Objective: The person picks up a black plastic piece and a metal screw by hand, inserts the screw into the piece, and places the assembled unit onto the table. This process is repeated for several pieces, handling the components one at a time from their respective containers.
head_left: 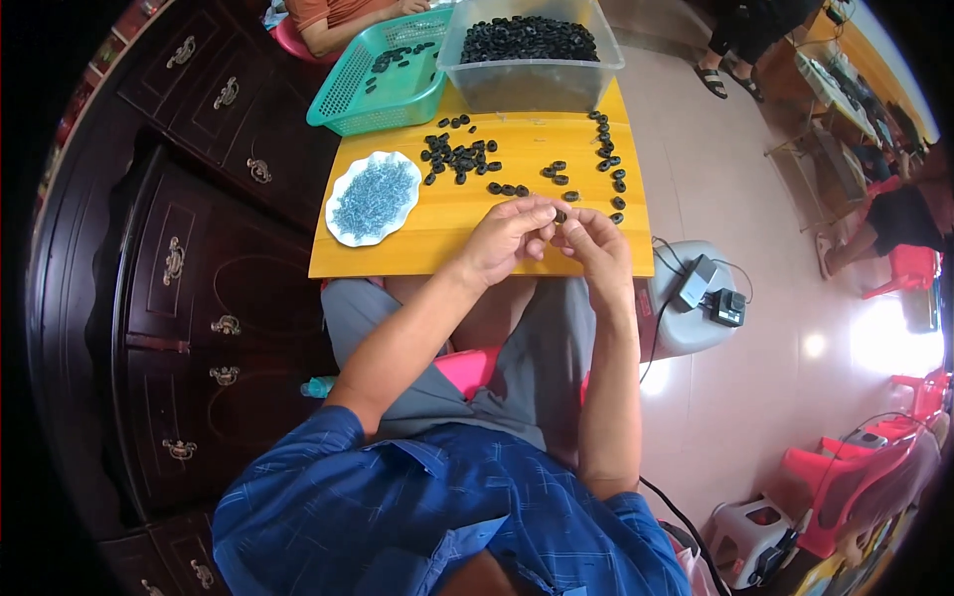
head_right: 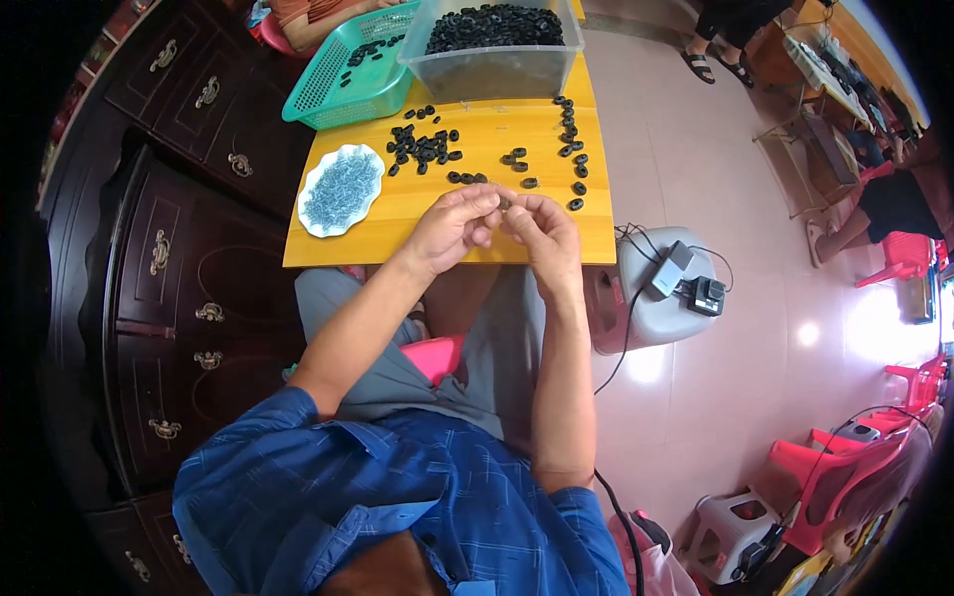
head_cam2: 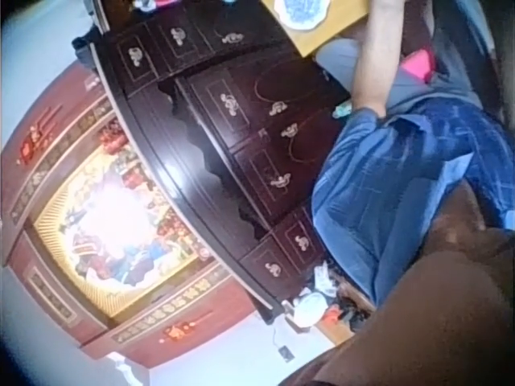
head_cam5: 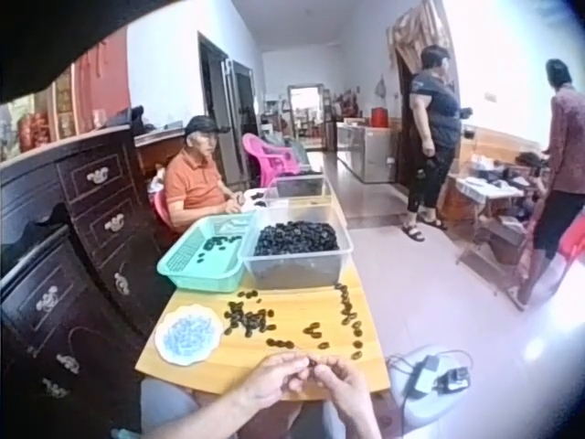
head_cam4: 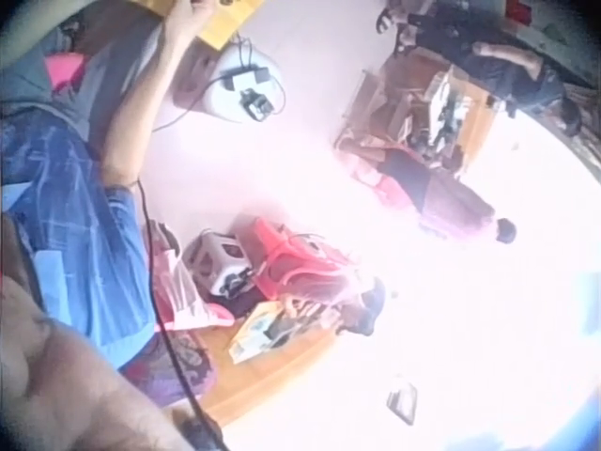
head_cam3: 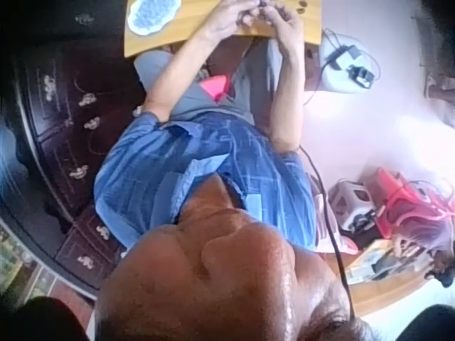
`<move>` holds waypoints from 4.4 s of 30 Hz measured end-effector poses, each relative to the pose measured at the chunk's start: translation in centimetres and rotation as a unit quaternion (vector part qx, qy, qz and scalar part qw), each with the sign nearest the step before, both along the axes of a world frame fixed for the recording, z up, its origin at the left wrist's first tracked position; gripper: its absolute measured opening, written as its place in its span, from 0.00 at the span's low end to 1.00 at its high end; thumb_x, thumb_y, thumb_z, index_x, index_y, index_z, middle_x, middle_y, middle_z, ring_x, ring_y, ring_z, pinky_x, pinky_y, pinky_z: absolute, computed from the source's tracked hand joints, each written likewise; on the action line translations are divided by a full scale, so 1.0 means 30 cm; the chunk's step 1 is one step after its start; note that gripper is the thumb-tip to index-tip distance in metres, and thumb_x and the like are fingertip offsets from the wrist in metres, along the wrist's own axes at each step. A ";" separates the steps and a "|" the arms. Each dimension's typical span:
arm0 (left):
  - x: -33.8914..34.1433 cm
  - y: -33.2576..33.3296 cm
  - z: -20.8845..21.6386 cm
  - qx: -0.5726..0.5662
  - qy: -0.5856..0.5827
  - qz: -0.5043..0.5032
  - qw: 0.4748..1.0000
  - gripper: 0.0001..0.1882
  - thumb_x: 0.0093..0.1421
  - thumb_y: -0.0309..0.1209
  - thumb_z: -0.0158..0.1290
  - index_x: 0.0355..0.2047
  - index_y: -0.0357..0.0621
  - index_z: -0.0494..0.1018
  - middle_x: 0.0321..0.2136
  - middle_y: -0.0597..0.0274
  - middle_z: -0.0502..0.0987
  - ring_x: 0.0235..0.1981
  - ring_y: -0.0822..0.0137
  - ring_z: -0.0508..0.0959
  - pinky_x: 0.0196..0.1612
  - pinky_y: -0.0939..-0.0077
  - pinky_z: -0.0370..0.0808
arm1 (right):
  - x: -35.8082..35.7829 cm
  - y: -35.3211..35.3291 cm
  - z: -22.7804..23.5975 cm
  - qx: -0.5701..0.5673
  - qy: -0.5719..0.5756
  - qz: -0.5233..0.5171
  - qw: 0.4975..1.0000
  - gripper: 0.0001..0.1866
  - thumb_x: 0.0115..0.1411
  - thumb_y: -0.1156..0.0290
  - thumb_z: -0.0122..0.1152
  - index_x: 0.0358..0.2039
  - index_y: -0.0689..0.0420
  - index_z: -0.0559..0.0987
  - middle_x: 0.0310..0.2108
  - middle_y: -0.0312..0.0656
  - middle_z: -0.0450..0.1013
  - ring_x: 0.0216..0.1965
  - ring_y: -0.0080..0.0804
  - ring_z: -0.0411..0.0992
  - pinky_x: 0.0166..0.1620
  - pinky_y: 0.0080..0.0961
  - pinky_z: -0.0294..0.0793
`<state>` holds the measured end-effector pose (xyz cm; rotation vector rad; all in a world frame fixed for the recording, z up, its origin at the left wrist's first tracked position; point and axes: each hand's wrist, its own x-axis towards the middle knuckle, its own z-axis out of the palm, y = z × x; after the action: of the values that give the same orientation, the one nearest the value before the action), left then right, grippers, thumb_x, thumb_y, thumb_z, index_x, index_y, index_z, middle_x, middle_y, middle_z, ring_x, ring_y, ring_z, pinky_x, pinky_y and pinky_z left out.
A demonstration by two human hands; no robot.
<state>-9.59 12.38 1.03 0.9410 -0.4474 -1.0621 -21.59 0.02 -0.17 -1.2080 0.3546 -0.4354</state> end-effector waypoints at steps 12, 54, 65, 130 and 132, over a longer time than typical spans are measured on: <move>-0.092 -0.024 0.007 0.034 -0.365 0.141 0.920 0.14 0.67 0.31 0.53 0.51 0.40 0.77 0.28 0.73 0.77 0.22 0.84 0.69 0.25 0.88 0.67 | 0.006 0.001 -0.016 0.090 -0.032 -0.004 0.995 0.09 0.66 0.66 0.60 0.39 0.58 0.77 0.35 0.33 0.76 0.34 0.17 0.71 0.38 0.16 0.67; 0.027 -0.010 0.105 0.157 -0.724 0.105 0.663 0.05 0.63 0.31 0.52 0.36 0.43 0.70 0.30 0.55 0.79 0.32 0.50 0.80 0.33 0.57 0.75 | 0.004 -0.013 -0.012 -0.081 0.000 -0.073 0.994 0.12 0.64 0.75 0.58 0.47 0.62 0.79 0.37 0.35 0.75 0.35 0.20 0.72 0.42 0.19 0.74; 0.004 0.004 0.135 0.160 -0.764 0.059 0.623 0.05 0.62 0.29 0.53 0.35 0.44 0.69 0.29 0.56 0.78 0.31 0.51 0.80 0.31 0.57 0.74 | 0.008 -0.004 -0.024 -0.115 0.028 -0.039 0.992 0.12 0.64 0.71 0.59 0.45 0.64 0.80 0.33 0.36 0.78 0.32 0.21 0.73 0.39 0.20 0.74; 0.024 0.125 0.149 0.083 -0.227 0.089 0.966 0.08 0.61 0.27 0.58 0.40 0.37 0.78 0.28 0.67 0.78 0.25 0.79 0.76 0.31 0.85 0.74 | -0.008 0.007 0.016 0.072 -0.019 0.109 0.991 0.11 0.65 0.68 0.61 0.45 0.57 0.79 0.36 0.34 0.77 0.38 0.21 0.74 0.45 0.20 0.74; 0.025 0.121 0.145 0.084 -0.251 0.079 0.961 0.08 0.62 0.28 0.57 0.39 0.38 0.78 0.28 0.67 0.78 0.25 0.80 0.75 0.30 0.85 0.73 | -0.002 0.006 -0.005 0.078 -0.031 0.104 0.991 0.12 0.64 0.67 0.61 0.45 0.58 0.79 0.36 0.35 0.77 0.37 0.21 0.74 0.45 0.20 0.73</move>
<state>-8.86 16.02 5.39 1.3821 -0.6935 -0.7161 -21.66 0.20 -0.30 -1.0636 0.2016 -0.2585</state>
